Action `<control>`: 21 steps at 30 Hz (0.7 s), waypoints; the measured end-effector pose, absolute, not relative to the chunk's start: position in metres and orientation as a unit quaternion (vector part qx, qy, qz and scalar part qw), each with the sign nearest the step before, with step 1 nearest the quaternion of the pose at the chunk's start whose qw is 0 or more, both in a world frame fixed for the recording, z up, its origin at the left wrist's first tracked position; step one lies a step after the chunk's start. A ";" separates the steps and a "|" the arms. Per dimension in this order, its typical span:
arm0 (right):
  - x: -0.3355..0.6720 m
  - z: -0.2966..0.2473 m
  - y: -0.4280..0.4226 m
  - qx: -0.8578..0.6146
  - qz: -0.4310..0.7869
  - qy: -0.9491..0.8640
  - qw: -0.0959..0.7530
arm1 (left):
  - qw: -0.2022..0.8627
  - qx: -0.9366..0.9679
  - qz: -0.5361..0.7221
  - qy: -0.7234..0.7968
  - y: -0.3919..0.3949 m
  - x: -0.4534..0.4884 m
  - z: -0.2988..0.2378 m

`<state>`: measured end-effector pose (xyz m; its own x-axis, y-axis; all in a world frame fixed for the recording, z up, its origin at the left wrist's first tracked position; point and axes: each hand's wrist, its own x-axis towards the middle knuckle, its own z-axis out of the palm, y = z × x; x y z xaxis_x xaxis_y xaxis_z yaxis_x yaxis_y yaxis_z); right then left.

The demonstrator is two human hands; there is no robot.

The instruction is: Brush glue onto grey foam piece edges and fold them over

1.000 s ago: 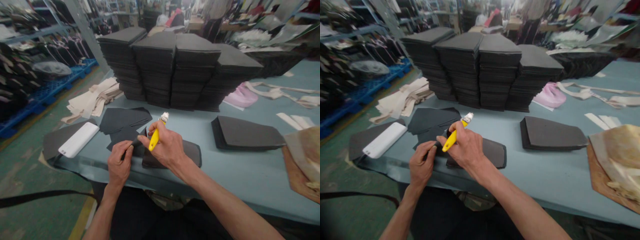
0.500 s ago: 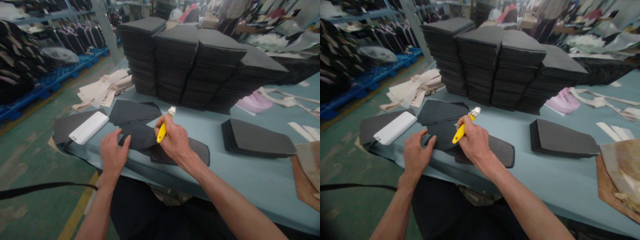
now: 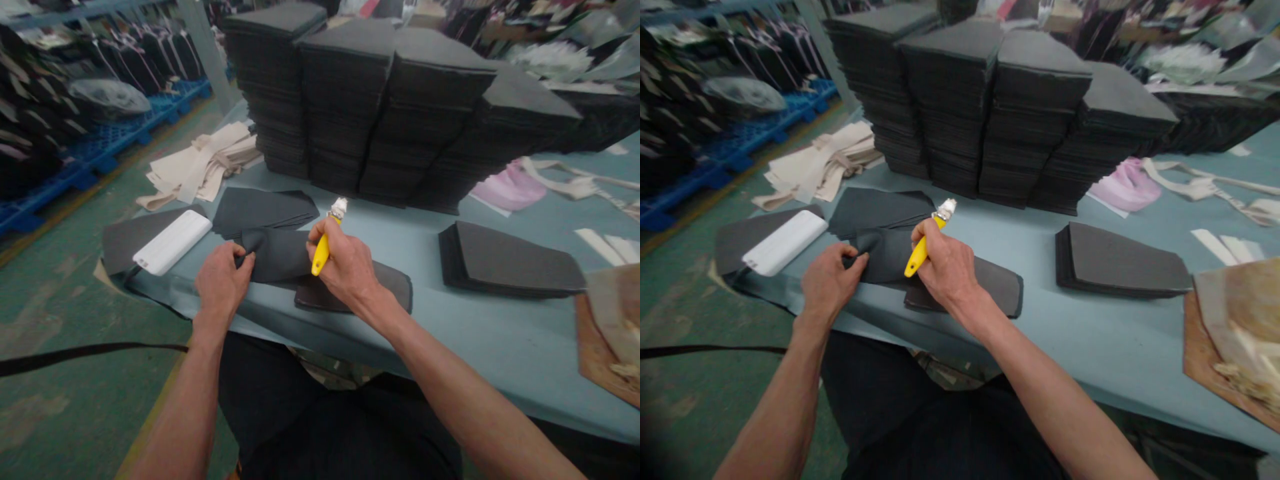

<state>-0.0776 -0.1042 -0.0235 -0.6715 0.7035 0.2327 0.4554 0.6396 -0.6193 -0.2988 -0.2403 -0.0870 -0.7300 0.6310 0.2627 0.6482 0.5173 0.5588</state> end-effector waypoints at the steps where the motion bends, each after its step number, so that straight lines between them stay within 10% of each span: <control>1: -0.076 -0.023 -0.102 -0.325 0.266 -0.876 0.236 | 0.001 -0.359 -0.344 -0.868 -0.241 -0.299 -0.084; 21: 0.058 -0.027 -0.091 -0.392 0.222 -0.814 0.366 | -0.196 -0.523 -0.421 -0.715 -0.216 -0.235 -0.031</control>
